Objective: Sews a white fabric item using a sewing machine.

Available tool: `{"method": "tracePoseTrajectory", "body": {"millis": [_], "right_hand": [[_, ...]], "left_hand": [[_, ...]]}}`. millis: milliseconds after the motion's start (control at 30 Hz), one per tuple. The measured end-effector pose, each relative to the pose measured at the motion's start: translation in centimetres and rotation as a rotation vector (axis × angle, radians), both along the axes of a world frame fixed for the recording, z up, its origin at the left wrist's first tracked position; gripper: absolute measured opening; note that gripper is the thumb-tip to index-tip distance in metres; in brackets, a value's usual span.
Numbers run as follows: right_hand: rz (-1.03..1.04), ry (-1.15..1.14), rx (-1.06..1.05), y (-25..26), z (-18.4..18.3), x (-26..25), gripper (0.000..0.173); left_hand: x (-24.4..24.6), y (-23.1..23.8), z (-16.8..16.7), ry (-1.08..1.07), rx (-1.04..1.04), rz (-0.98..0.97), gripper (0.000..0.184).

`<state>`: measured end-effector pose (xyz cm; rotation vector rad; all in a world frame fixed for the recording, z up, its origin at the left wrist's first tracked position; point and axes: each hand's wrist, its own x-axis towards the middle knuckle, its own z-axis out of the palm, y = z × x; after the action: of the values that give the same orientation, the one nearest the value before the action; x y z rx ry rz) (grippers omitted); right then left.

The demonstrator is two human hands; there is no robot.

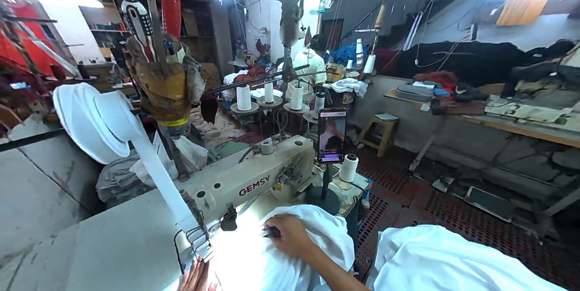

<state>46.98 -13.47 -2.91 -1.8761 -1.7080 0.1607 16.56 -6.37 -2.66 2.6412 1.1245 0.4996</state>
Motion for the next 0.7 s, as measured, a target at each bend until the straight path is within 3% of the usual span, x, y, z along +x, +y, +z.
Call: {"method": "tracePoseTrajectory", "body": {"millis": [133,300,500,700], "right_hand": [[-0.151,0.191,0.488,-1.6,-0.4,1.2,0.022],[-0.288,0.182,0.72,-5.0,4.5,5.0,0.029],[-0.367,0.222,0.708,-6.8,11.3,8.2,0.042],[-0.357,0.271,0.63,-6.0,14.0,10.0,0.045]], "left_hand": [[0.0,-0.2,-0.8,0.003,0.049,0.038,0.055],[-0.1,-0.3,-1.3,-0.104,0.09,0.071,0.048],[-0.1,-0.4,-0.9,-0.106,0.051,0.091,0.045],[-0.3,-0.5,-1.0,-0.109,0.046,0.089,0.045]]}}
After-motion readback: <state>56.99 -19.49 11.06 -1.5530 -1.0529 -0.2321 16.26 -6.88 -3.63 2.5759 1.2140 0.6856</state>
